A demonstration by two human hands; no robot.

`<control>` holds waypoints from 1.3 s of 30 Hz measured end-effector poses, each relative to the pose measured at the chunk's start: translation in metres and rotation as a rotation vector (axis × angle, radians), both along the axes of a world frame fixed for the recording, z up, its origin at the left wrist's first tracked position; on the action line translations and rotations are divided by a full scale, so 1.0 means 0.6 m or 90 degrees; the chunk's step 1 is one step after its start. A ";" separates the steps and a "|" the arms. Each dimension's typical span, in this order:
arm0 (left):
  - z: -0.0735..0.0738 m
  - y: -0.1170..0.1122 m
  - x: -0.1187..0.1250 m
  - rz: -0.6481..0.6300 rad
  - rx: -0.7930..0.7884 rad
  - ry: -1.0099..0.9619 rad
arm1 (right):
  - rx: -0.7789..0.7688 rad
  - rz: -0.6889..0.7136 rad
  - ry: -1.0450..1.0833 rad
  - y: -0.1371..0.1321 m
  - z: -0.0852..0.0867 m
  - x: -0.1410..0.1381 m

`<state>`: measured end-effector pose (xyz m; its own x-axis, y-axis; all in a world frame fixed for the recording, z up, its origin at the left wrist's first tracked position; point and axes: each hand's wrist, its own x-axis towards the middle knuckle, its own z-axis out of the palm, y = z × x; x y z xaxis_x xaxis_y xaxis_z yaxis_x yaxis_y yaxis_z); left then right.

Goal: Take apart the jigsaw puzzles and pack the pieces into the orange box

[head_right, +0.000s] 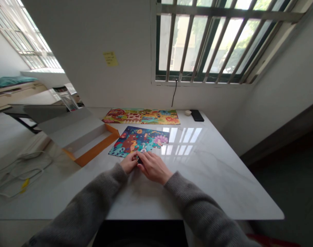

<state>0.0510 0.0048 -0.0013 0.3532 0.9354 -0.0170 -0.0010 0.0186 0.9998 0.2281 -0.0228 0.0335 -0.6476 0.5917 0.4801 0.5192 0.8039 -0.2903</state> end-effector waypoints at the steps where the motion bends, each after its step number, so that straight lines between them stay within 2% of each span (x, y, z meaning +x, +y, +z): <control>1: 0.000 0.000 0.000 -0.009 -0.028 -0.028 | -0.001 -0.009 0.006 0.002 -0.003 0.001; 5: 0.003 -0.002 -0.007 -0.067 -0.091 -0.112 | -0.039 -0.047 0.062 0.013 -0.014 0.013; 8: 0.008 -0.001 -0.017 -0.088 -0.042 -0.095 | -0.088 -0.023 0.104 0.017 -0.017 0.022; 11: 0.014 0.000 -0.025 -0.080 0.012 -0.020 | -0.132 -0.009 0.125 0.016 -0.019 0.026; 16: 0.014 -0.001 -0.031 -0.055 0.036 0.137 | -0.183 -0.028 0.178 0.023 -0.032 0.031; 19: 0.009 -0.001 -0.034 -0.023 0.109 0.239 | -0.254 -0.074 0.239 0.030 -0.041 0.041; 21: 0.006 -0.001 -0.037 -0.018 0.159 0.291 | -0.294 -0.070 0.271 0.029 -0.043 0.045; 25: 0.002 -0.001 -0.042 -0.081 0.179 0.323 | -0.252 -0.023 0.251 0.020 -0.045 0.038; 31: -0.001 -0.002 -0.045 -0.129 0.184 0.305 | -0.190 -0.037 0.170 0.007 -0.046 0.027; 36: -0.007 -0.002 -0.037 -0.083 0.220 0.336 | -0.175 -0.052 0.106 -0.001 -0.047 0.021; 39: -0.006 -0.004 -0.031 -0.058 0.255 0.362 | -0.167 -0.054 0.116 0.015 -0.049 0.036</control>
<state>0.0323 0.0023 -0.0048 0.4690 0.8753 0.1176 0.5086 -0.3765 0.7743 0.2497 -0.0136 0.0038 -0.5082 0.7588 0.4073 0.5022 0.6453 -0.5756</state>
